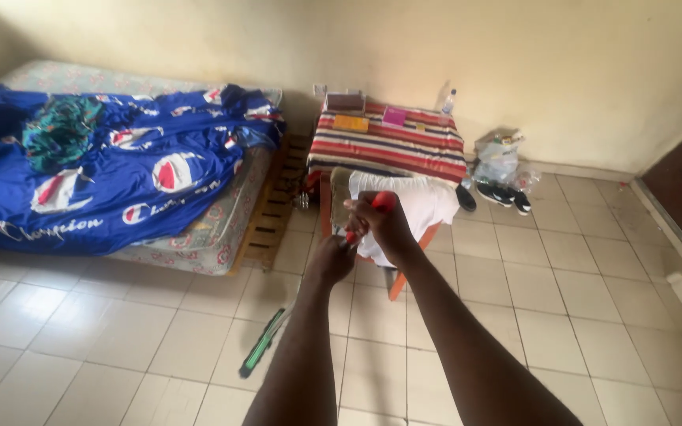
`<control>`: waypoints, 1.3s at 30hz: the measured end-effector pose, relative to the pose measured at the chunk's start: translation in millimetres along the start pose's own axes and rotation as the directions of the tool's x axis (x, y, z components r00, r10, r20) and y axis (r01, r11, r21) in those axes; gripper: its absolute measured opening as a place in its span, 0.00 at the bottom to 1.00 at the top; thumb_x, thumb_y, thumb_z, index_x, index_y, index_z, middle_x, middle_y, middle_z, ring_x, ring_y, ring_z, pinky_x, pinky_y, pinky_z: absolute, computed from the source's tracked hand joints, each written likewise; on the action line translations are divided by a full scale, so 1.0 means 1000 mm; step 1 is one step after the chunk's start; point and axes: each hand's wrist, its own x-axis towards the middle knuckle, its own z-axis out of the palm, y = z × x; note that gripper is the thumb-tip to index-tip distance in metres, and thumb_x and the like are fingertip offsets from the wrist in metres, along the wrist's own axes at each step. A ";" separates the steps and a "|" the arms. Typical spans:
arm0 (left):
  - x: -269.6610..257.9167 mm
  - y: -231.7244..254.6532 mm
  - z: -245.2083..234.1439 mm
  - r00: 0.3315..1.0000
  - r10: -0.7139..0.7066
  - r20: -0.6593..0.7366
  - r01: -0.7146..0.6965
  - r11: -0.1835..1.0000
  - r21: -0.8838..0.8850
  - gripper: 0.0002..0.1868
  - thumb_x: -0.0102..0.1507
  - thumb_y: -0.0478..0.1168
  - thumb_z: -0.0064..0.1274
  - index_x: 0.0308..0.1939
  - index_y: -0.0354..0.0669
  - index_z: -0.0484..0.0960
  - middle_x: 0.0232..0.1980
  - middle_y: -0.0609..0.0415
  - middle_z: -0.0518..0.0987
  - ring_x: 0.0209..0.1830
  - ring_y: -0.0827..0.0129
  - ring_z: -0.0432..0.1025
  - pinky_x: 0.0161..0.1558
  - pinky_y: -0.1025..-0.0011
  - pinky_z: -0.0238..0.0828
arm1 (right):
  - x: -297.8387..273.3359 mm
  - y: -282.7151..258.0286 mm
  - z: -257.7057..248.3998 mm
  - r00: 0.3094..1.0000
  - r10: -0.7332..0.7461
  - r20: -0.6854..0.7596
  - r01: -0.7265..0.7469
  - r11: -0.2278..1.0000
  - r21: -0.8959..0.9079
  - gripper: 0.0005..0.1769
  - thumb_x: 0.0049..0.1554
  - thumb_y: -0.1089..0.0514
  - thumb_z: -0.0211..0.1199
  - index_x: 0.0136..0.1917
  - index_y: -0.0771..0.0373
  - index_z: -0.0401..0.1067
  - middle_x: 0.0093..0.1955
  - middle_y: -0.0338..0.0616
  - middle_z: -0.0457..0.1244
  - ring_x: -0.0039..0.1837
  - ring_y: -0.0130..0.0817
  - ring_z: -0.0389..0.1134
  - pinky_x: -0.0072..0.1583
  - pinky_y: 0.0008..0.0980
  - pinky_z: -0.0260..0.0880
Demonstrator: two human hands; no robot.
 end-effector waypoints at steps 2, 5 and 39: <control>0.005 -0.011 0.004 0.999 -0.009 -0.036 0.010 1.000 0.020 0.11 0.63 0.42 0.51 0.34 0.38 0.83 0.37 0.37 0.82 0.40 0.42 0.77 0.42 0.50 0.73 | 0.003 0.003 -0.005 1.000 0.011 0.002 -0.012 0.998 0.055 0.22 0.59 0.60 0.60 0.26 0.60 0.58 0.24 0.36 0.52 0.29 0.27 0.55 0.46 0.34 0.68; -0.003 0.006 -0.005 0.993 -0.111 -0.042 0.111 0.994 0.004 0.11 0.62 0.41 0.51 0.33 0.38 0.84 0.36 0.37 0.82 0.39 0.43 0.77 0.41 0.51 0.74 | 0.004 0.009 -0.012 0.999 0.042 0.013 -0.044 0.990 0.137 0.22 0.59 0.61 0.60 0.26 0.59 0.56 0.24 0.37 0.50 0.29 0.28 0.53 0.46 0.34 0.67; -0.020 0.053 -0.055 0.897 -0.442 0.017 0.435 0.889 0.141 0.12 0.66 0.43 0.49 0.40 0.40 0.84 0.39 0.42 0.84 0.37 0.55 0.80 0.45 0.58 0.76 | 0.019 0.016 0.002 0.994 0.051 0.097 -0.067 0.984 0.166 0.19 0.58 0.61 0.60 0.27 0.60 0.60 0.24 0.37 0.52 0.31 0.31 0.58 0.41 0.34 0.63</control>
